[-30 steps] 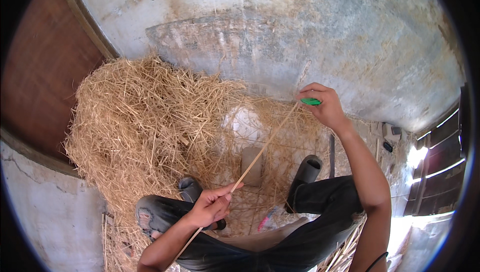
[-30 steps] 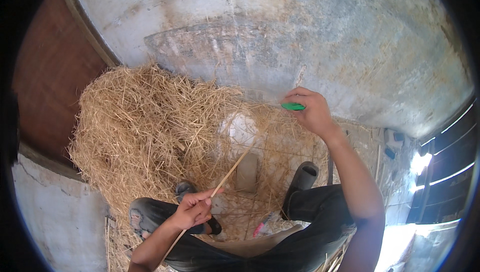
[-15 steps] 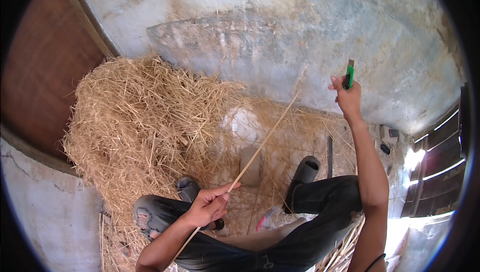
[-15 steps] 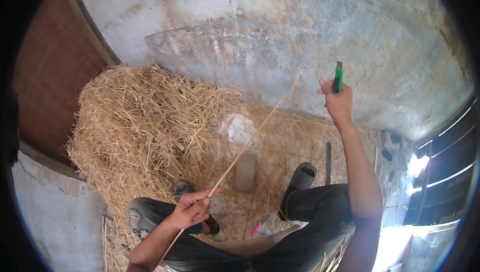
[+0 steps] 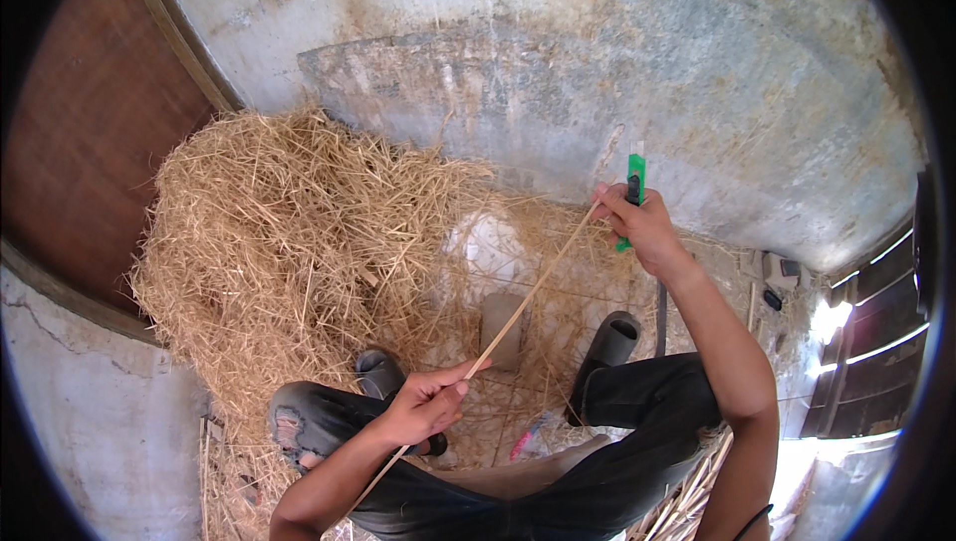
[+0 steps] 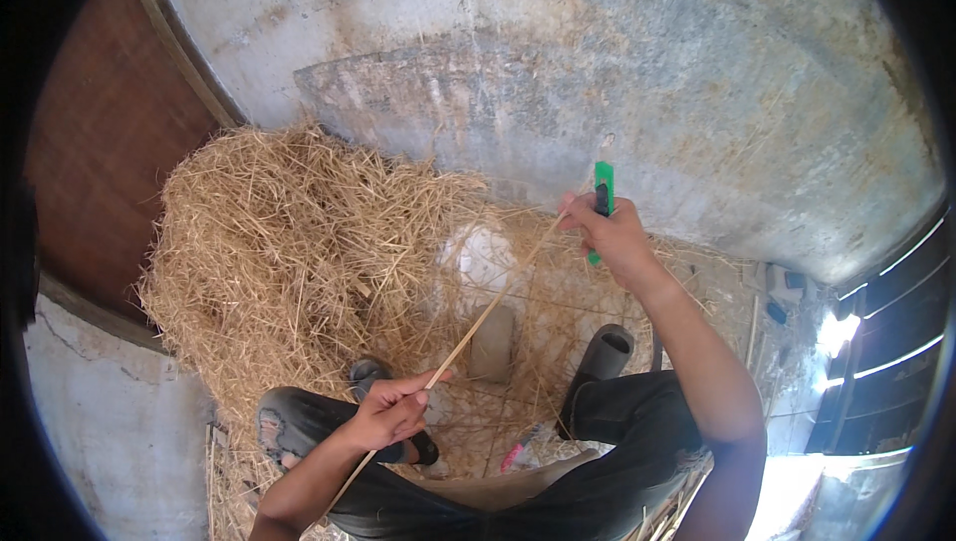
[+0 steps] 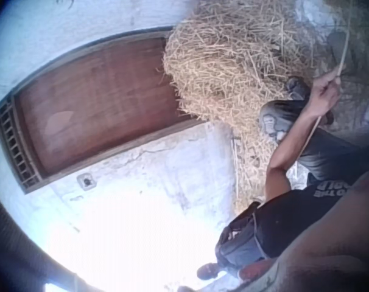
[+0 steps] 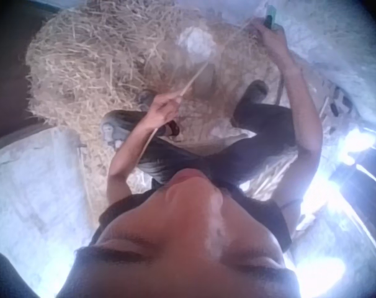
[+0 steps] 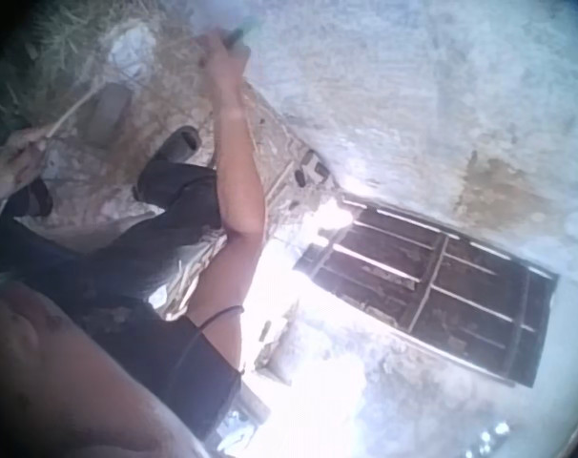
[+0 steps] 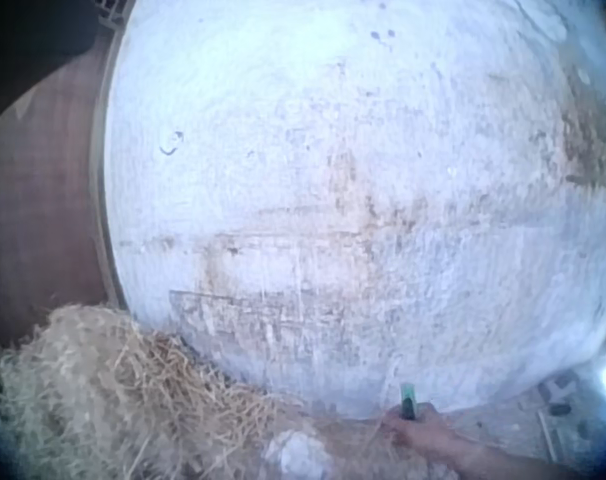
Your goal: The person uses a utility knife and a machete to shave and smooth a thin wooden stick while sitting on a floor near a pile of straw.
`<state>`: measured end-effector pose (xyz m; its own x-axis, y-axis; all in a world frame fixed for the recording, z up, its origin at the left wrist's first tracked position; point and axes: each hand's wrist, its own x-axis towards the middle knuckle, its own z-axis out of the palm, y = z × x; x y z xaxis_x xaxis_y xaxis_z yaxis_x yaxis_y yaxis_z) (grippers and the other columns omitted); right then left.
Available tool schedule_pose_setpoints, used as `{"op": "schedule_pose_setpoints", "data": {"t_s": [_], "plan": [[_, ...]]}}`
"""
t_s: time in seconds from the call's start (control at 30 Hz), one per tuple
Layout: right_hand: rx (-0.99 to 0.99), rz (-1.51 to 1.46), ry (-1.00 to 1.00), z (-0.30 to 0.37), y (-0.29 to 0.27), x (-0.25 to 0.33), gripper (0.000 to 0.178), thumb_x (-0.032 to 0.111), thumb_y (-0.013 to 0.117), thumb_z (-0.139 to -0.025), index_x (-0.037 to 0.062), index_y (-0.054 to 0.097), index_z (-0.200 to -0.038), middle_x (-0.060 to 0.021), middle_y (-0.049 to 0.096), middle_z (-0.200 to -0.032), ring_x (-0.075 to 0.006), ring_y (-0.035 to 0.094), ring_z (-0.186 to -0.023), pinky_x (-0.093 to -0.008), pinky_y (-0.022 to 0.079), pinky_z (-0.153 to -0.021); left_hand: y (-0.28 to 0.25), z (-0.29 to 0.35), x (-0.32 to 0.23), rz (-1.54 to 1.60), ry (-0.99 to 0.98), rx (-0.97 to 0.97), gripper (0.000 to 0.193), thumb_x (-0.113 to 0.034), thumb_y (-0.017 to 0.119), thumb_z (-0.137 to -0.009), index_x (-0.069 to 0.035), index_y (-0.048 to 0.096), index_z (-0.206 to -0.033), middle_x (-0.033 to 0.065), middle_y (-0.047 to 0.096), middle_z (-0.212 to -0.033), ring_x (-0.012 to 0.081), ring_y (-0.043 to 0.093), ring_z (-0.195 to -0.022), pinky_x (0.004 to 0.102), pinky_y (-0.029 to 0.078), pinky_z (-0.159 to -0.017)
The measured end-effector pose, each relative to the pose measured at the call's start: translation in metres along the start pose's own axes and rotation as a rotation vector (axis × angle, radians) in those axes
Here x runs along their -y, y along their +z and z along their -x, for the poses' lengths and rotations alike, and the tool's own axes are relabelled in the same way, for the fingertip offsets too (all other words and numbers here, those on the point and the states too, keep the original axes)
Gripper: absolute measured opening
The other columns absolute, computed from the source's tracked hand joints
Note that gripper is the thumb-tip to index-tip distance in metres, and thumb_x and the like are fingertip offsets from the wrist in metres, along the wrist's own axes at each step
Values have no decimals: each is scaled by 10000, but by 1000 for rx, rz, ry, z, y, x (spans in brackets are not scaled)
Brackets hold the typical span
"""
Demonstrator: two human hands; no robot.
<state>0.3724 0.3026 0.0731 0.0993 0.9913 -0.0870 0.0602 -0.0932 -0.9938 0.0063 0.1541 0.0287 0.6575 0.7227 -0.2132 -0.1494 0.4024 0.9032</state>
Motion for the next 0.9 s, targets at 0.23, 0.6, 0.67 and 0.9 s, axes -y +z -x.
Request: {"op": "schedule_pose_setpoints", "data": {"t_s": [0.23, 0.6, 0.67, 0.9], "plan": [[125, 71, 64, 21, 40, -2, 371, 392, 753, -929, 22, 727, -916, -61, 727, -806, -89, 552, -556, -275, 455, -498, 0, -3, -1, -7, 36, -22, 456, -155, 435, -1109, -57, 396, -1552, -78, 297, -574, 29, 265, -454, 233, 241, -445], [446, 125, 37, 56, 83, -7, 293, 311, 767, -928, 25, 715, -890, -29, 719, -766, -76, 594, -586, -245, 473, -509, 2, -10, -5, -14, 68, -52, 454, -172, 432, -1112, -72, 400, -1553, -71, 341, -580, 29, 289, -452, 231, 269, -447], [391, 124, 76, 56, 84, 1, 286, 309, 758, -935, 33, 707, -884, -26, 707, -764, -70, 579, -590, -247, 467, -508, 1, -10, -6, -75, 79, -60, 456, -182, 441, -1110, -74, 403, -1552, -64, 376, -587, 29, 314, -453, 225, 290, -450], [-155, -158, 41, 13, 45, 2, 268, 317, 747, -943, 62, 667, -920, -7, 628, -773, -68, 438, -523, -273, 443, -518, -1, -8, -9, -198, -26, -89, 439, -212, 477, -1100, -44, 465, -1506, -7, 524, -602, 40, 424, -450, 203, 362, -456]]}}
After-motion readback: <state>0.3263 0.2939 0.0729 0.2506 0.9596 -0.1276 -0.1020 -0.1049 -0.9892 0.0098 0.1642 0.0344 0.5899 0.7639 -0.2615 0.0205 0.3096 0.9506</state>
